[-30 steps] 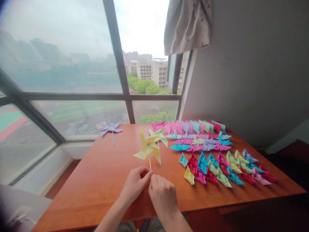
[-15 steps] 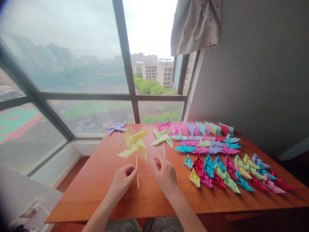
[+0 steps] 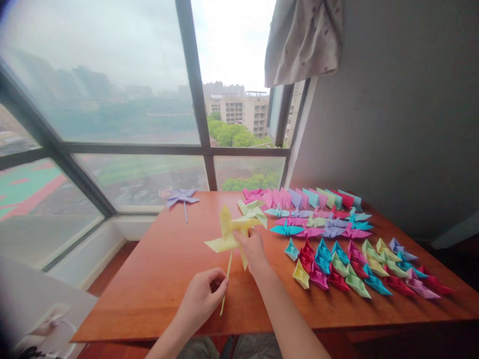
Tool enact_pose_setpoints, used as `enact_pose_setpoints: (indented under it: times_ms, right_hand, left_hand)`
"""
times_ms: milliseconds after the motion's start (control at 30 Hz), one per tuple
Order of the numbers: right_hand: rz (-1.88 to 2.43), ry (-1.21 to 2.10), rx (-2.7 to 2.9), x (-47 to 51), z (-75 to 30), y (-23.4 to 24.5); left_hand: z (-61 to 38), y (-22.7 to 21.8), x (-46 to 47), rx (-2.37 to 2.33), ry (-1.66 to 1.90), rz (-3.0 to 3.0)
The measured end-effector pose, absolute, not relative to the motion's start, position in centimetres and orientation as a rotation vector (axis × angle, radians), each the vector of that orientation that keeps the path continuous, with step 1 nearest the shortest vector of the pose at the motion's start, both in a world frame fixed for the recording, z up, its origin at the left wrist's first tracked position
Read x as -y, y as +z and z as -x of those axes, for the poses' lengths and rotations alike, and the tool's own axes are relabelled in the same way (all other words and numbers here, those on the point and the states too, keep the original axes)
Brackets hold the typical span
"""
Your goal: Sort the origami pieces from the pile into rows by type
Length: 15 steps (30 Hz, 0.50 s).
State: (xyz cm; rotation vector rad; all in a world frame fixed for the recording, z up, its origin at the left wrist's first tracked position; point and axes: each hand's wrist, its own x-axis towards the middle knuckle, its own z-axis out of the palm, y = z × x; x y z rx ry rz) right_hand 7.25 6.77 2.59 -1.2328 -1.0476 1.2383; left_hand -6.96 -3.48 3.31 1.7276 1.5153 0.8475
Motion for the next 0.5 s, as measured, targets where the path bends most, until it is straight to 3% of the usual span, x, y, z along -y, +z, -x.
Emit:
enact_pose_setpoints:
  times_ms: [267,500]
  right_hand:
    - [1.317,1.206,1.188,-6.8,-7.8,3.2]
    - [2.045,0.495,1.764,-5.5,-10.6,3.9]
  left_hand:
    - [8.7,2.9,2.2,-1.612,0.877,-1.741]
    - [17.7,4.0,-2.7,-2.117,0.833,-1.653]
